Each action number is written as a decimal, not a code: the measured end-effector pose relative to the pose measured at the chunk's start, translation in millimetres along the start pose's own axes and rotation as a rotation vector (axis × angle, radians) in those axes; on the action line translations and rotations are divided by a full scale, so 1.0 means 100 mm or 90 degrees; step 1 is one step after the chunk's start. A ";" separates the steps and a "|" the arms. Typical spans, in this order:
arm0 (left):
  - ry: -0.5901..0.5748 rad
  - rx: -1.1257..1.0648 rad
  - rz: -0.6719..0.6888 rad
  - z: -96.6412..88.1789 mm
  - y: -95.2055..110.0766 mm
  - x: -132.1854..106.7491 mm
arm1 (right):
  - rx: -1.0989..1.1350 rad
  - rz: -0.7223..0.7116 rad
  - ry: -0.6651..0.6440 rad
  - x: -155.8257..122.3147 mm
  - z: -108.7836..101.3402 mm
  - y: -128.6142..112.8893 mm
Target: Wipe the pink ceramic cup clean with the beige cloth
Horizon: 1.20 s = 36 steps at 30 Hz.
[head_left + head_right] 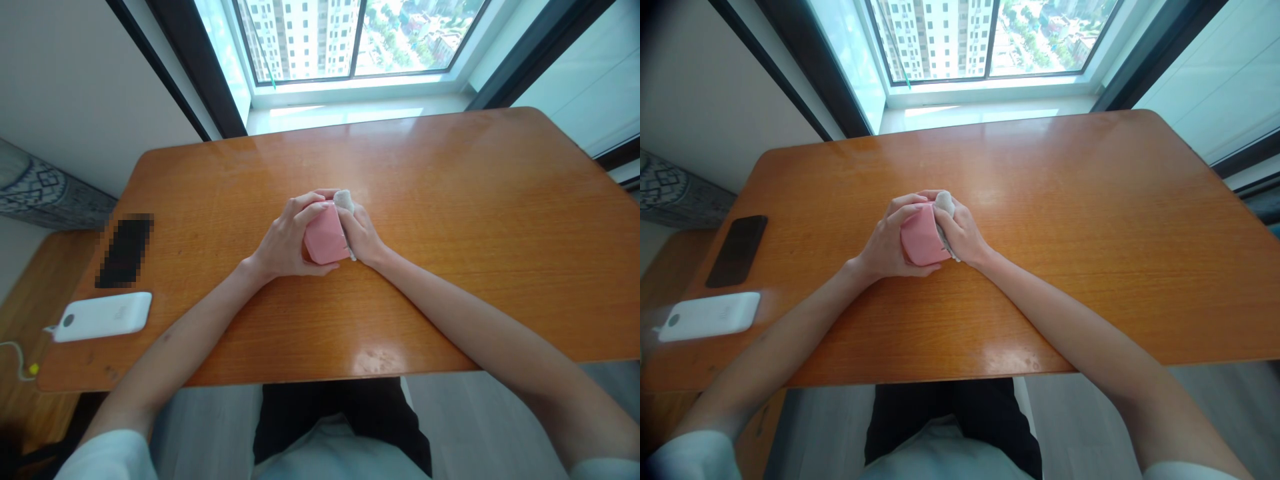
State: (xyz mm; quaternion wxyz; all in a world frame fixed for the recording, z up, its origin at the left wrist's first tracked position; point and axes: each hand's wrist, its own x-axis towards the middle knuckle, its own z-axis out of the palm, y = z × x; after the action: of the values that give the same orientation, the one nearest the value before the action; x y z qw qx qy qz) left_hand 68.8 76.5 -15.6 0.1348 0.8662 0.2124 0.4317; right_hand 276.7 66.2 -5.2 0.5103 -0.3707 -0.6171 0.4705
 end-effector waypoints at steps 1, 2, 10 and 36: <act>0.005 -0.011 0.004 0.00 0.00 0.01 | -0.001 -0.002 0.001 0.00 0.00 0.00; 0.009 -0.020 0.007 0.01 0.00 0.01 | -0.002 -0.006 0.002 0.00 0.00 -0.01; 0.000 -0.044 -0.004 -0.01 0.06 0.07 | -0.014 -0.024 -0.001 0.00 0.00 0.00; -0.041 -0.258 -0.218 -0.03 0.05 0.08 | -0.060 -0.053 -0.016 0.00 -0.01 -0.02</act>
State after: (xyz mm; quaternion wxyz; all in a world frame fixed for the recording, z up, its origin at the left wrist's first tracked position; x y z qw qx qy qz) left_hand 72.1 76.3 -6.5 0.3835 0.7861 0.2607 0.4087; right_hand 277.9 65.8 -2.8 0.5034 -0.3625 -0.6599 0.4239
